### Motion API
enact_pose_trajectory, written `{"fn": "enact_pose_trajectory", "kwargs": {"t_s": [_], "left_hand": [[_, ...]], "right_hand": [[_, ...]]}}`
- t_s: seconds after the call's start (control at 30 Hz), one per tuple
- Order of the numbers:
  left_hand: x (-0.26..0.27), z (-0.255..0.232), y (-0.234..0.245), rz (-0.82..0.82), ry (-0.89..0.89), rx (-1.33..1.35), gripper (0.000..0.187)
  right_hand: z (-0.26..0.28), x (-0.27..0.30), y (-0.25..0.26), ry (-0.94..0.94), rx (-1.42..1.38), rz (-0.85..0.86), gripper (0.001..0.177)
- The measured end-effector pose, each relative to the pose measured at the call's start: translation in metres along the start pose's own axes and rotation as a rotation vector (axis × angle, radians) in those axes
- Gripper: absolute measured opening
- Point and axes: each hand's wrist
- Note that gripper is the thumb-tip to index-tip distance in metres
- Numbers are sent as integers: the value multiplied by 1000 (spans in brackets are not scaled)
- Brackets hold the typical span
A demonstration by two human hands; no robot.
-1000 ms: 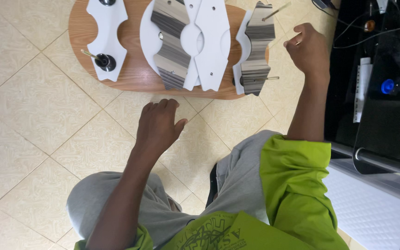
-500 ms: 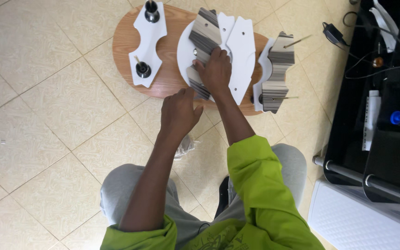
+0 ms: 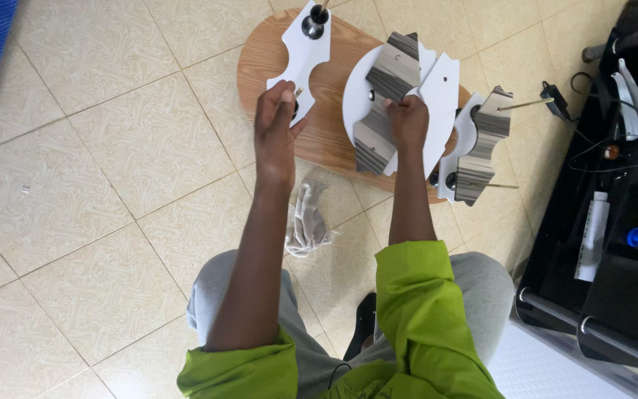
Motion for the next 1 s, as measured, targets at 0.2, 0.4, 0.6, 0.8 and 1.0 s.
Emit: {"fn": "enact_pose_trajectory", "kwargs": {"t_s": [0.2,0.4,0.6,0.8,1.0], "left_hand": [[-8,12,-5,55,11,6,82],[-6,10,-5,66,16,3,93],[-10,15,-5,27,100,59,90],[-10,20,-6,43,104,57,89],[-6,15,-10,38,85,-27,89]], "right_hand": [[39,-1,25,19,-697,257,41],[118,-7,-3,-17,-851,454,23],[140,0,-32,-16,-798,442,33],[137,-6,-26,-7,-738,390,32],[146,-15,-30,-57,-685,430,33]]}}
Point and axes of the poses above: each hand's wrist, its own x-axis away from the middle knuckle, its own y-axis out of the back of the hand, z = x × y, and after that the axes turned 10 degrees about -z, right-handed
